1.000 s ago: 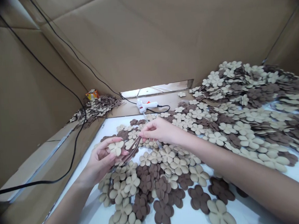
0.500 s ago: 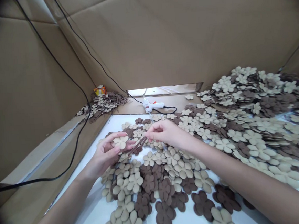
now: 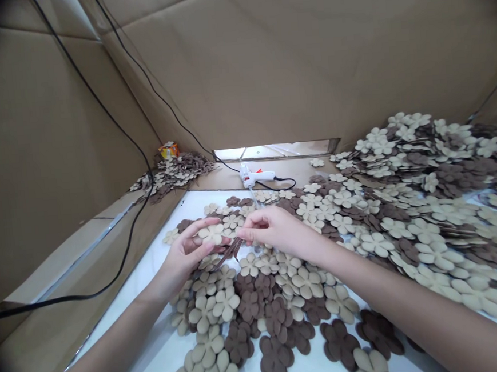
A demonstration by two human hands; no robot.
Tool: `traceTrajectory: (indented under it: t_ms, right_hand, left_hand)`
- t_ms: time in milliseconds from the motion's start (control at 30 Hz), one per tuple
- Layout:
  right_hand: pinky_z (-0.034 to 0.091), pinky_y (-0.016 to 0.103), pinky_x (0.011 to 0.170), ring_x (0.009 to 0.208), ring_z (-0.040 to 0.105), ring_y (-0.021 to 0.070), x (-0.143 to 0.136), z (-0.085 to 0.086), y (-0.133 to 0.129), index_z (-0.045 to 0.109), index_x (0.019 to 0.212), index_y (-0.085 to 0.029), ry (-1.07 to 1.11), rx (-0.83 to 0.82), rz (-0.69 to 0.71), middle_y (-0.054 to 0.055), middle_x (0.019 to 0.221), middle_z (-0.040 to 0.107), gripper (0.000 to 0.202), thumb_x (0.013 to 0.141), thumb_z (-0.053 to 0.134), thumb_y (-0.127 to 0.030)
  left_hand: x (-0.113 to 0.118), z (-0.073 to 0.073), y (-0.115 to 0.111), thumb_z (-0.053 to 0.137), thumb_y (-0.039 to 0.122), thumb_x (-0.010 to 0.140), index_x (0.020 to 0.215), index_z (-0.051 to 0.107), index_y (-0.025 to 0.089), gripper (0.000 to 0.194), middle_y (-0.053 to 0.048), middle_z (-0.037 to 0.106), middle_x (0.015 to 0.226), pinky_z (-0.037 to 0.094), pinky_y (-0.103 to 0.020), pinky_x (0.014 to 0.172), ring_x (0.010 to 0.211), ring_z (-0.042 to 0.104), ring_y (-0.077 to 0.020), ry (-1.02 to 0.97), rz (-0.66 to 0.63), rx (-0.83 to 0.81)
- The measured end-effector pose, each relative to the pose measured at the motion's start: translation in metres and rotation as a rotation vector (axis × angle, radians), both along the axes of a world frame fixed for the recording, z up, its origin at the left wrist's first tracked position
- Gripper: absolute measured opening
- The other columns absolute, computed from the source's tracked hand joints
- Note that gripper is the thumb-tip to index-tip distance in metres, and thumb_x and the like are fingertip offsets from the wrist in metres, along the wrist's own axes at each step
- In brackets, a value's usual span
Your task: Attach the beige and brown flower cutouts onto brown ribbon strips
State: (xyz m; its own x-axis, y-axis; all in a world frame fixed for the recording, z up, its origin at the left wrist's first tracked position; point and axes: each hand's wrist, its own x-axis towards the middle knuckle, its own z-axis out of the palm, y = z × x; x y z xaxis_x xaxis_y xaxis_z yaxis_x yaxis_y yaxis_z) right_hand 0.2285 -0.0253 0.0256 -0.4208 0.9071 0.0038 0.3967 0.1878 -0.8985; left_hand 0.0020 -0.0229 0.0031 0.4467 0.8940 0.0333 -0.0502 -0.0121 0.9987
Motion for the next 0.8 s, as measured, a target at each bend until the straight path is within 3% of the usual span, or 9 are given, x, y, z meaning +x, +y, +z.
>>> traceTrajectory:
  t_ms: [300,467,567,800]
  right_hand:
    - [0.033,0.024,0.055,0.059,0.046,0.0117,-0.012,0.0,-0.009,0.064,0.069,-0.017,-0.031,0.073,-0.026,-0.001,0.064,0.057,0.03,0.08,0.058,-0.044]
    - [0.03,0.025,0.05,0.053,0.044,0.0119,-0.014,-0.006,-0.009,0.067,0.071,-0.018,-0.041,0.092,-0.044,0.0,0.06,0.056,0.031,0.081,0.057,-0.046]
    - [0.029,0.024,0.048,0.051,0.041,0.0111,-0.014,-0.009,-0.008,0.067,0.071,-0.018,-0.037,0.085,-0.055,-0.001,0.058,0.055,0.03,0.08,0.058,-0.045]
    - [0.034,0.022,0.052,0.055,0.048,0.01,-0.019,-0.003,-0.015,0.068,0.073,-0.02,-0.023,0.111,-0.081,-0.002,0.066,0.065,0.022,0.082,0.059,-0.038]
  left_hand:
    - [0.019,-0.004,-0.017,0.059,0.029,0.085,0.123,0.047,0.023,0.041,-0.005,0.07,0.09,0.05,-0.026,0.077,0.087,0.066,-0.0172,-0.145,0.004,-0.138]
    - [0.022,-0.004,-0.022,0.055,0.029,0.087,0.12,0.045,0.026,0.035,-0.002,0.068,0.086,0.051,-0.03,0.08,0.085,0.067,-0.0171,-0.168,-0.042,-0.185]
    - [0.021,-0.005,-0.022,0.057,0.029,0.086,0.117,0.047,0.026,0.033,-0.001,0.066,0.084,0.051,-0.03,0.081,0.083,0.066,-0.0162,-0.159,-0.004,-0.184]
    - [0.021,-0.007,-0.02,0.061,0.03,0.083,0.124,0.046,0.025,0.043,-0.001,0.063,0.079,0.051,-0.031,0.077,0.077,0.064,-0.0154,-0.108,0.002,-0.168]
